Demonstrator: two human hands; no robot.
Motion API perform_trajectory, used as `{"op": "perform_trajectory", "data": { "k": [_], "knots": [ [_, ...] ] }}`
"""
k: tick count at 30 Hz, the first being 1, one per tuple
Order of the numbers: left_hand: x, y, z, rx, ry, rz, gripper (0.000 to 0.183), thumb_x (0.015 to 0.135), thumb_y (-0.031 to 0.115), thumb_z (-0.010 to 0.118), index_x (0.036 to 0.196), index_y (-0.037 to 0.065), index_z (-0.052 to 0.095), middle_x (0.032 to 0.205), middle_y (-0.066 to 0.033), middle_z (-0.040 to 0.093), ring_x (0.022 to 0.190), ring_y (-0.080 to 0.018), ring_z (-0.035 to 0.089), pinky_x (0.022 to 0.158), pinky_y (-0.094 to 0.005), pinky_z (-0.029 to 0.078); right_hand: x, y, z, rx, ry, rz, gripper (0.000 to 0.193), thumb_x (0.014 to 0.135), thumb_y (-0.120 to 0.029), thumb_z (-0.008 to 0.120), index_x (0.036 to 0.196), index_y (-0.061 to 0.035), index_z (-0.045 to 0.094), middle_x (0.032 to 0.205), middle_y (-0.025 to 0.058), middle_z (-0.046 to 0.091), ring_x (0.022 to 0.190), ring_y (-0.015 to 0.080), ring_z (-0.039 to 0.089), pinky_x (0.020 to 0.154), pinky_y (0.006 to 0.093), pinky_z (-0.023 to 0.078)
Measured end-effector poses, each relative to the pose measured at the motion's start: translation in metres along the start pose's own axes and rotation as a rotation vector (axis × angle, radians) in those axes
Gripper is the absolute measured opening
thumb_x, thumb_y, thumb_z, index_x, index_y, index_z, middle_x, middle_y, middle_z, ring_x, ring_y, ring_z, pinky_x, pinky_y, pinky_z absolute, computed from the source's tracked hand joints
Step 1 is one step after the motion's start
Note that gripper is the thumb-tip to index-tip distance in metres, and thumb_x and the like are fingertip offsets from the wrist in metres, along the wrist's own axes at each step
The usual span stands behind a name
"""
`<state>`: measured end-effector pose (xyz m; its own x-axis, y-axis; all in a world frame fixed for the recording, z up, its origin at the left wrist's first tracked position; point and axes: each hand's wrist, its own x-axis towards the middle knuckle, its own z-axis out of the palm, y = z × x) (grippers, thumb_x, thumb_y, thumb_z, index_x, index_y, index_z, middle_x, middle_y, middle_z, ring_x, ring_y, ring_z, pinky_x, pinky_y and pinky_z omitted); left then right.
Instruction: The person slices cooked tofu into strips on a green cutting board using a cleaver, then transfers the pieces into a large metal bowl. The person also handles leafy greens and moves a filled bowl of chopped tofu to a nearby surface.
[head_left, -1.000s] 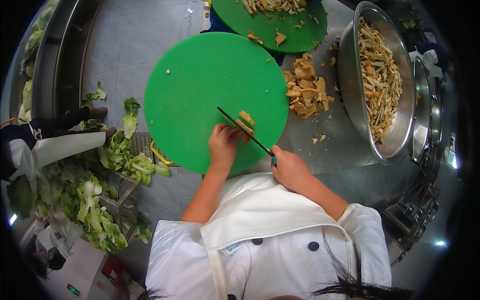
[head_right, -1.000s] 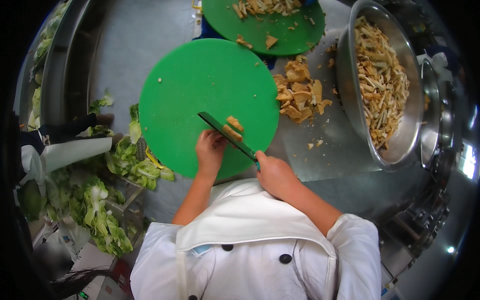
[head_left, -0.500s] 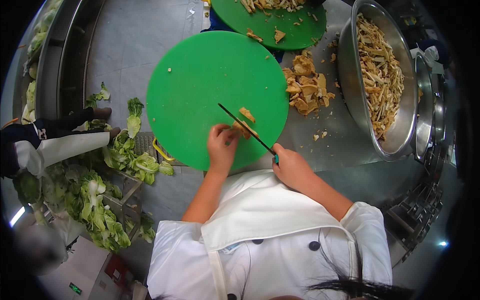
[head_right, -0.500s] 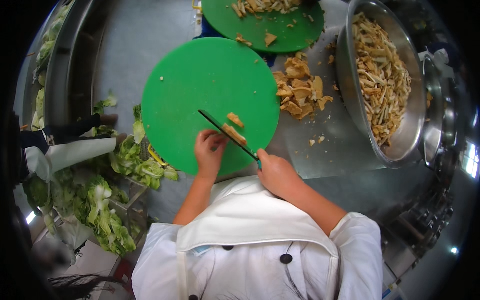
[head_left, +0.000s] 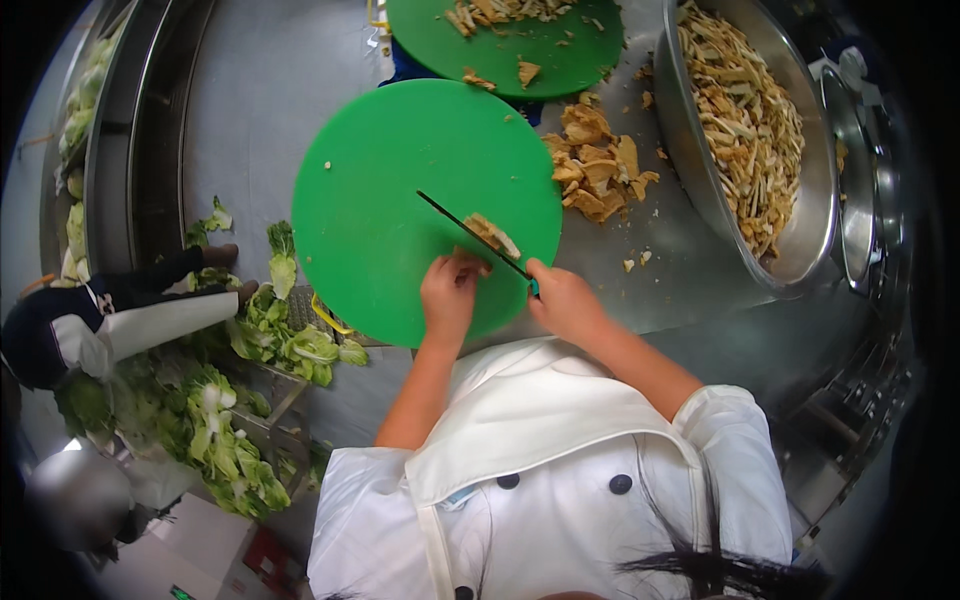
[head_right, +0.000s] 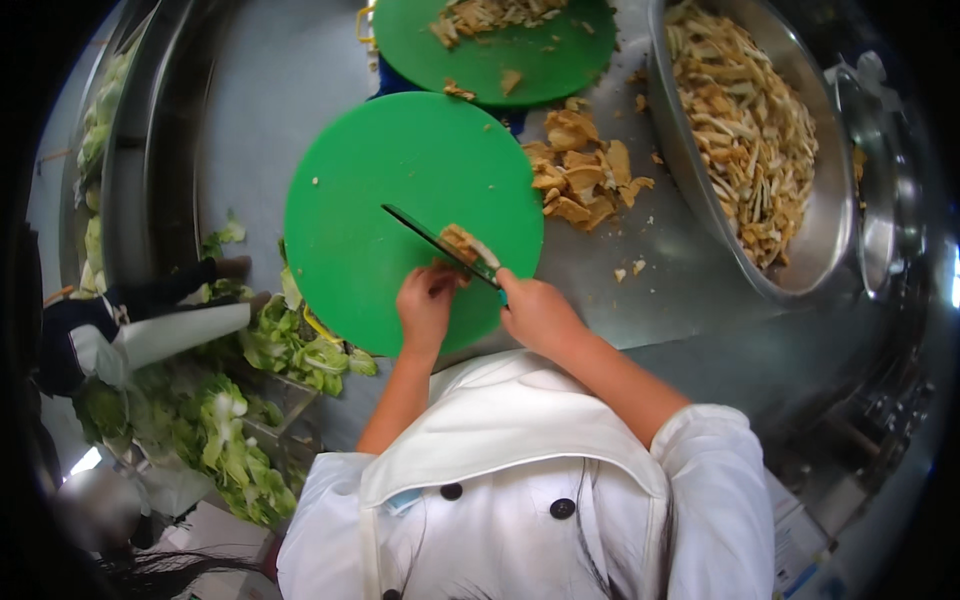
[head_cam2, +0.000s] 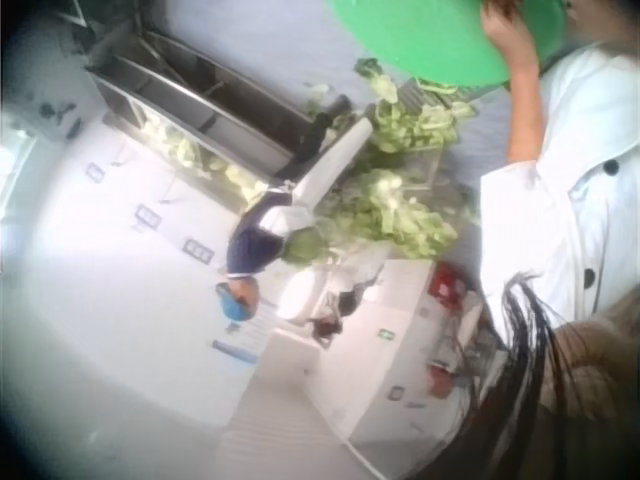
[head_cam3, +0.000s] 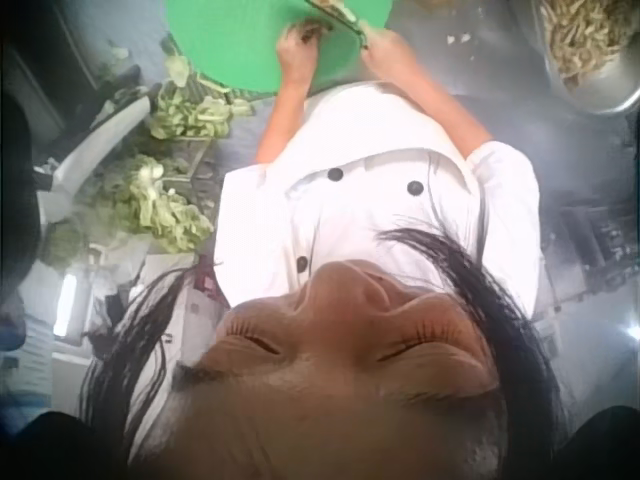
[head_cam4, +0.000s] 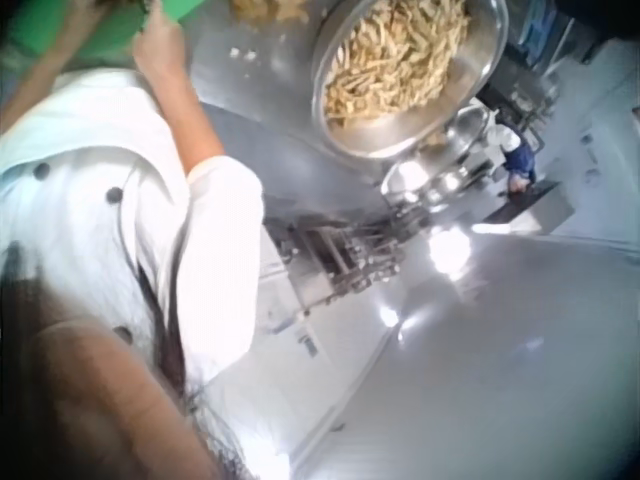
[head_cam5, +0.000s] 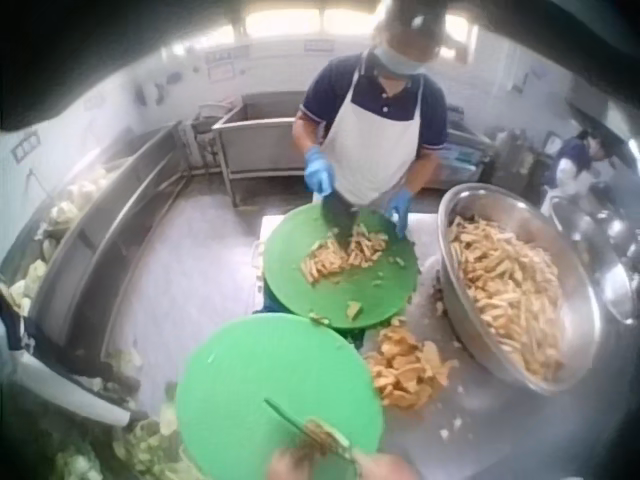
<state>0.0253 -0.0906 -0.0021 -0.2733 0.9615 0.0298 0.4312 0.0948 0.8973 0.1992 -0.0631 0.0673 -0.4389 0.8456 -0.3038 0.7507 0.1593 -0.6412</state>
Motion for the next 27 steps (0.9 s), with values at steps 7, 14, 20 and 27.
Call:
{"op": "perform_trajectory", "data": {
  "k": [7, 14, 20, 27],
  "knots": [
    [0.034, -0.016, 0.008, 0.131, -0.028, 0.19, 0.009, 0.073, -0.003, 0.066, 0.08, 0.0, 0.062, 0.076, -0.0102, 0.06, 0.067, -0.019, 0.061, 0.059, -0.0272, 0.05, -0.014, 0.033, -0.021, -0.023, 0.187, -0.181, 0.023, 0.07, -0.006, 0.063, 0.09, -0.0056, 0.05, 0.073, 0.0143, 0.057, 0.067, 0.0353, 0.057, 0.059, 0.0451, 0.046],
    [0.059, 0.032, 0.036, 0.116, -0.144, 0.487, 0.024, 0.068, -0.003, 0.067, 0.091, 0.004, 0.064, 0.081, -0.0102, 0.061, 0.072, -0.0279, 0.059, 0.068, -0.0374, 0.048, -0.088, 0.086, -0.028, 0.039, 0.485, -0.331, 0.028, 0.056, -0.007, 0.068, 0.08, -0.0038, 0.054, 0.07, 0.0111, 0.053, 0.061, 0.0312, 0.055, 0.053, 0.04, 0.044],
    [0.095, 0.087, 0.121, 0.534, -0.268, 0.798, 0.022, 0.061, 0.008, 0.072, 0.081, 0.009, 0.064, 0.096, -0.0069, 0.059, 0.093, -0.0288, 0.053, 0.08, -0.0397, 0.043, -0.14, 0.107, -0.031, 0.123, 0.496, -0.226, 0.028, 0.055, -0.005, 0.066, 0.081, -0.0026, 0.055, 0.068, 0.0119, 0.054, 0.06, 0.0314, 0.055, 0.053, 0.0381, 0.045],
    [0.07, 0.064, 0.059, 0.095, -0.292, 0.155, 0.021, 0.065, 0.002, 0.075, 0.081, 0.006, 0.063, 0.08, -0.0054, 0.061, 0.069, -0.0179, 0.059, 0.058, -0.0302, 0.046, -0.124, 0.081, -0.029, 0.233, 0.524, 0.026, 0.017, 0.069, -0.005, 0.066, 0.081, -0.0038, 0.053, 0.067, 0.0137, 0.054, 0.061, 0.034, 0.055, 0.054, 0.0404, 0.044]
  ]
}}
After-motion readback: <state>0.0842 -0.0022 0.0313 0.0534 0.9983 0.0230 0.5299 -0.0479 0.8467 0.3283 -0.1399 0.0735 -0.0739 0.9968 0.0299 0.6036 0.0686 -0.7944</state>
